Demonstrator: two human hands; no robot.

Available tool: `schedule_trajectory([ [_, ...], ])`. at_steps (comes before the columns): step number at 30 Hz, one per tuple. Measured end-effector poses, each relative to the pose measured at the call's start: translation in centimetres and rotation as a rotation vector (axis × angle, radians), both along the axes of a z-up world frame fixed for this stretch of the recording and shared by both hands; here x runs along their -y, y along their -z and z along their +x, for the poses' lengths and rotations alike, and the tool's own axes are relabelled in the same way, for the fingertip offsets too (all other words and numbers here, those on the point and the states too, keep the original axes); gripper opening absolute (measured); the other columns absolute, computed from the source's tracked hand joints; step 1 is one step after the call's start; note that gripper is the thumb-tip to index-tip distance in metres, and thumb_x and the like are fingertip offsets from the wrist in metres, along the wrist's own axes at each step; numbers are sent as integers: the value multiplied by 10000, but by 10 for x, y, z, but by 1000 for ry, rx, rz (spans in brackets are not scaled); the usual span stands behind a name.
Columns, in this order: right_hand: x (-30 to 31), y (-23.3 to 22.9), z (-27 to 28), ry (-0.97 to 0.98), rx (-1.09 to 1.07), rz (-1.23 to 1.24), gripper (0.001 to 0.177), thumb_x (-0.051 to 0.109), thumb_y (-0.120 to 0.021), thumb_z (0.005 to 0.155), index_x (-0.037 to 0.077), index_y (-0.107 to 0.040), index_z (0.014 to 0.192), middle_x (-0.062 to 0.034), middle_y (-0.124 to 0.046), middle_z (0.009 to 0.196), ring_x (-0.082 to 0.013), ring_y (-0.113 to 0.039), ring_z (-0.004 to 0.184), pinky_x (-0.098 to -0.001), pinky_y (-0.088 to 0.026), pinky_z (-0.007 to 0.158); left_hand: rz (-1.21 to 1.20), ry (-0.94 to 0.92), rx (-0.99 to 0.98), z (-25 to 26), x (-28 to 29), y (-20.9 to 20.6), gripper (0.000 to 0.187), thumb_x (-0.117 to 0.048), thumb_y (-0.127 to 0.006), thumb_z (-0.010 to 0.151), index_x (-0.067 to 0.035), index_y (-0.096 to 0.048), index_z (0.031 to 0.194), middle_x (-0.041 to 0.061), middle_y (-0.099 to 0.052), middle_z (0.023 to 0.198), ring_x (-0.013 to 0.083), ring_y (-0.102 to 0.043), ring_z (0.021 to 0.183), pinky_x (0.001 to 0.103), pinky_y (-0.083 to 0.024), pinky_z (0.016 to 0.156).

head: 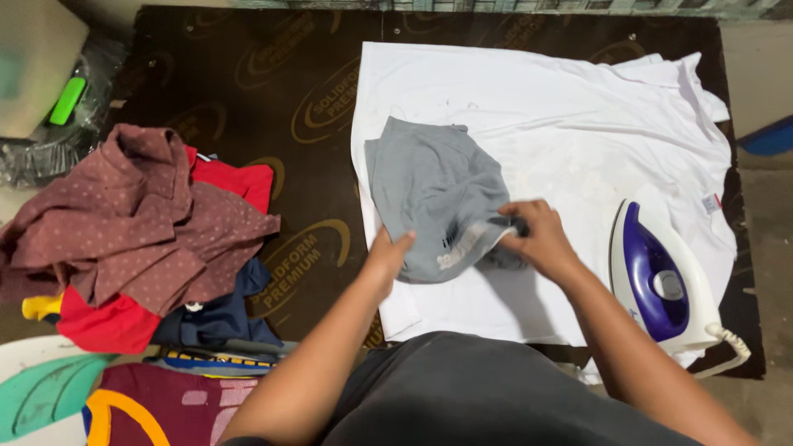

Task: The person irons a maroon patterned shirt and a gray t-shirt on a white cloth-covered surface. They smooth the garments with their hands, use a purple and white iron to press the fabric, and flip the items to treat both sides.

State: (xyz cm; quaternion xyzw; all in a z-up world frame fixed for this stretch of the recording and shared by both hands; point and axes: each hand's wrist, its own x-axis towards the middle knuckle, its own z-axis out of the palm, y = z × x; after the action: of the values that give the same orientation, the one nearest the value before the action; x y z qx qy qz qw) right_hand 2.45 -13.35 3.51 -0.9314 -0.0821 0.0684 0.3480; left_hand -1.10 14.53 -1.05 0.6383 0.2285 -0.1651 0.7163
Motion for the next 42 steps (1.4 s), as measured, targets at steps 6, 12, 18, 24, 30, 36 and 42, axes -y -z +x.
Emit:
schedule_trajectory([
  [6, -10, 22, -27, 36, -121, -398, 845, 337, -898, 639, 452, -541, 1397, -101, -390, 1543, -393, -351, 1367, -598, -371, 1041, 477, 351, 218, -17, 2, 3, 588, -390, -706, 897, 3, -563, 1310, 196, -647, 1289, 333, -628, 1190, 418, -491, 1015],
  [12, -5, 28, -20, 60, -128, -396, 703, 391, -888, 685, 436, -611, 1329, -54, -469, 1454, -377, -405, 1299, -581, -377, 1038, 1112, 690, 423, -36, -5, -37, 630, -579, -592, 900, -56, -626, 1250, 151, -665, 1215, 326, -616, 1145, 506, -423, 959],
  [18, 27, 41, -10, -29, -61, -176, 688, 330, -856, 737, 274, -618, 1381, -165, -487, 1360, -396, -422, 1244, -492, -416, 1050, 1292, 743, -162, -45, -32, -53, 678, -668, -476, 965, -99, -607, 1310, 158, -700, 1168, 310, -676, 1068, 497, -377, 1023],
  [24, 60, 54, -10, 182, 57, -67, 555, 203, -768, 800, 37, -660, 1318, -217, -583, 1288, -389, -505, 1208, -466, -468, 991, 1395, 357, 29, -46, -31, -29, 628, -638, -549, 946, -55, -712, 1114, 175, -692, 1162, 359, -638, 1117, 555, -446, 930],
  [30, 58, 63, -8, 230, -523, -130, 508, 393, -784, 965, -111, -734, 923, -274, -701, 819, -298, -611, 657, -403, -474, 597, 864, 242, -30, -19, 9, 16, 636, -490, -795, 784, 14, -700, 1159, 207, -704, 1089, 374, -677, 1031, 477, -553, 868],
  [36, 97, 49, -3, 590, -268, 877, 157, -43, -661, 821, 77, -580, 882, -57, -557, 762, -153, -540, 605, -305, -404, 470, -385, -248, -195, 5, -2, 37, 509, -144, -700, 744, 5, -602, 1221, 152, -668, 1038, 329, -660, 919, 485, -594, 739],
  [42, 154, 19, -15, 643, -255, 1182, 158, -70, -491, 903, -26, -488, 1054, -154, -581, 929, -228, -578, 730, -351, -555, 628, -749, -400, -262, -14, -64, 30, 419, -237, -648, 812, -54, -648, 1188, 99, -730, 1090, 272, -717, 973, 446, -618, 781],
])
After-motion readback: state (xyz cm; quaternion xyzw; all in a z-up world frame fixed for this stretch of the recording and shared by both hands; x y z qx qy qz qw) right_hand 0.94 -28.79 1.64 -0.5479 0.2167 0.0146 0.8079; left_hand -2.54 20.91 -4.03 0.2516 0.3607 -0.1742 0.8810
